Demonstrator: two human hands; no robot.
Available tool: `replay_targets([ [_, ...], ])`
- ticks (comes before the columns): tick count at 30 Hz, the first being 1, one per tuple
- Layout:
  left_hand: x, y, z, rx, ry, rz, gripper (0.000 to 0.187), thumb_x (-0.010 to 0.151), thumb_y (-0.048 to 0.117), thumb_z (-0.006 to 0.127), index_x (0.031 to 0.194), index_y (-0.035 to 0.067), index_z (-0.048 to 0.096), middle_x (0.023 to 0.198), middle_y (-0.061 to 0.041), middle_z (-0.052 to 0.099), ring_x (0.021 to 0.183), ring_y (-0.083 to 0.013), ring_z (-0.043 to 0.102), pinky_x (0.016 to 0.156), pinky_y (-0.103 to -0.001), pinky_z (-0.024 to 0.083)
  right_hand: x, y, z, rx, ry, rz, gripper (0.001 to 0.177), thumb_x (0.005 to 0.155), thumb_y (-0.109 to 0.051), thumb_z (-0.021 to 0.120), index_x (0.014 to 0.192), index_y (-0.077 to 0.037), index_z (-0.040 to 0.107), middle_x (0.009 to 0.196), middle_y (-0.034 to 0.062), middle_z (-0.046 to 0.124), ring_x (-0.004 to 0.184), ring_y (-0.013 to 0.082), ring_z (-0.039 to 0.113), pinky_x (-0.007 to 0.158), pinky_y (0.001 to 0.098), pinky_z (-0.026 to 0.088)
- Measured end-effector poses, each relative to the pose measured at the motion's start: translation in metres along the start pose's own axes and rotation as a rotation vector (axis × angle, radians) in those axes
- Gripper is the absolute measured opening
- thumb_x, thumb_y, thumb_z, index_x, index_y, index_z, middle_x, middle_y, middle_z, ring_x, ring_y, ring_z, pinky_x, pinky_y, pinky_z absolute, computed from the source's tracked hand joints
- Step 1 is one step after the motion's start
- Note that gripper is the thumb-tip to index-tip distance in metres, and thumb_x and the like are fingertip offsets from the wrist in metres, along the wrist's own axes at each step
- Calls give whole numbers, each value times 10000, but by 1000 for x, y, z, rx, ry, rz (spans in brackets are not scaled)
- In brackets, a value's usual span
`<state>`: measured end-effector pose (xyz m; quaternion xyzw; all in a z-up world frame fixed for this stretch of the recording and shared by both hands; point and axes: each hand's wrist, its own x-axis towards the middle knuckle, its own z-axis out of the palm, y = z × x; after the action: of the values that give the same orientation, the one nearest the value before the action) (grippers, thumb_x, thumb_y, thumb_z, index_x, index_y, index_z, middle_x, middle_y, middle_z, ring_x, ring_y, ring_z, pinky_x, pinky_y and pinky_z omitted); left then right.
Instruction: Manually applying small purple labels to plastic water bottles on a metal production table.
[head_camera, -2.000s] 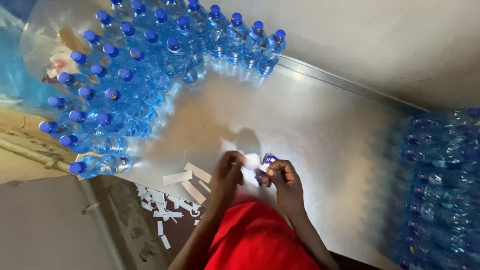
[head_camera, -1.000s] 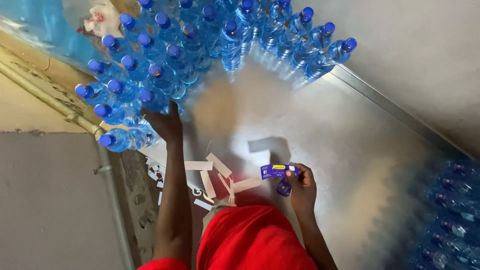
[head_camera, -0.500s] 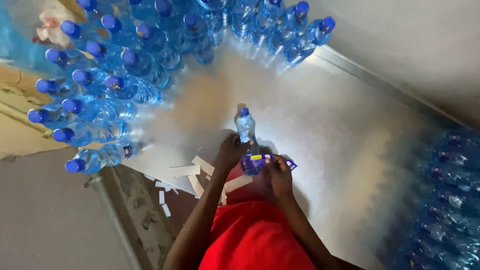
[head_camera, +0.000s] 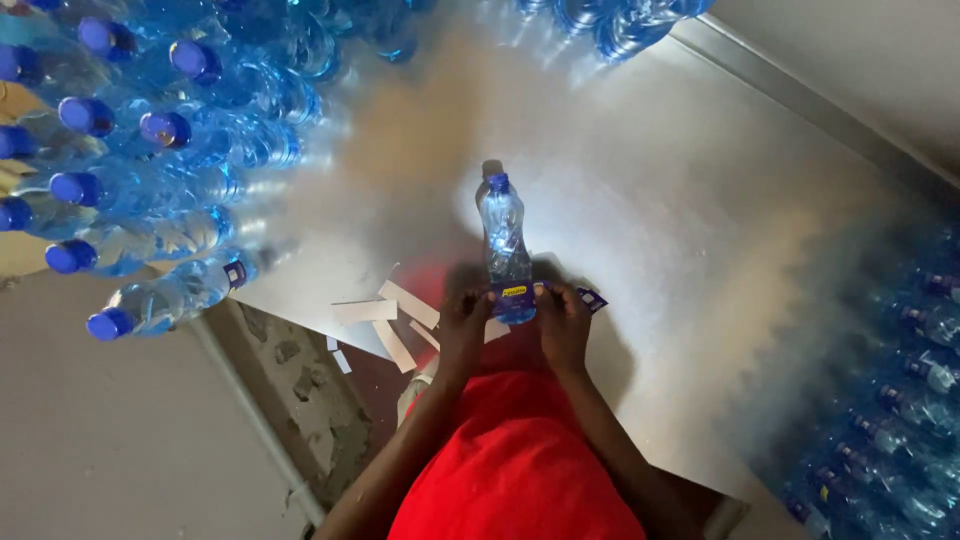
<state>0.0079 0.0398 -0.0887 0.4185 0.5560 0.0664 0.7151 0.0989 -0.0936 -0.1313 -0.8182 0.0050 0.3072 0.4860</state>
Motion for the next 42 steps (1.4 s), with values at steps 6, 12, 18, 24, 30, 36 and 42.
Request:
replay_targets([
  [6, -4, 10, 4, -64, -16, 76, 284, 1053, 304, 826, 996, 48, 716, 851, -58, 608, 854, -175, 608, 862, -381, 548, 4, 3, 2, 64, -12, 36, 316, 1108, -403, 752, 1038, -95, 742, 876, 67, 669, 806, 134, 639, 647, 325, 550],
  [12, -2, 15, 7, 11, -27, 79, 241, 1051, 265, 809, 992, 47, 724, 838, -65, 612, 813, -185, 623, 813, -385, 539, 1, -21, 2, 86, 4, 68, 272, 1110, -332, 755, 1011, -81, 728, 890, 67, 645, 891, 128, 611, 692, 346, 526],
  [18, 0, 4, 6, -69, -32, 126, 240, 1067, 244, 800, 965, 61, 682, 831, -52, 535, 798, -187, 583, 776, -368, 510, 7, -10, 0, 83, -33, 119, 366, 1096, -460, 761, 1058, -98, 719, 913, 89, 640, 863, 160, 625, 676, 361, 544],
  [24, 13, -22, 5, -16, 5, 57, 298, 1062, 318, 804, 1026, 35, 718, 881, -81, 615, 854, -207, 608, 804, -387, 517, 9, 0, 3, 51, -15, 55, 324, 1112, -397, 767, 1060, -78, 745, 935, 80, 645, 987, 144, 621, 811, 372, 527],
  [30, 14, -11, 5, 17, 5, 35, 305, 1080, 317, 780, 1074, 18, 722, 891, -108, 625, 866, -225, 633, 810, -408, 533, 3, -34, 20, 44, -20, 88, 423, 1097, -483, 736, 1144, -64, 699, 1040, 128, 647, 1064, 231, 631, 922, 470, 537],
  [36, 11, -2, -1, -200, 20, 149, 114, 1128, 157, 693, 1064, 82, 637, 998, -31, 555, 947, -167, 547, 884, -381, 498, 21, 8, 34, -120, -111, -122, 370, 1193, -452, 498, 1187, -122, 663, 1144, 211, 682, 1188, 438, 694, 1056, 563, 497],
  [42, 11, -7, -4, -412, -92, 189, 133, 1135, 163, 679, 1054, 110, 588, 910, -5, 494, 858, -153, 607, 800, -365, 564, 7, -60, 35, 25, -226, 103, 556, 1153, -566, 417, 1427, -137, 638, 1417, 252, 685, 1399, 450, 630, 1162, 624, 461],
])
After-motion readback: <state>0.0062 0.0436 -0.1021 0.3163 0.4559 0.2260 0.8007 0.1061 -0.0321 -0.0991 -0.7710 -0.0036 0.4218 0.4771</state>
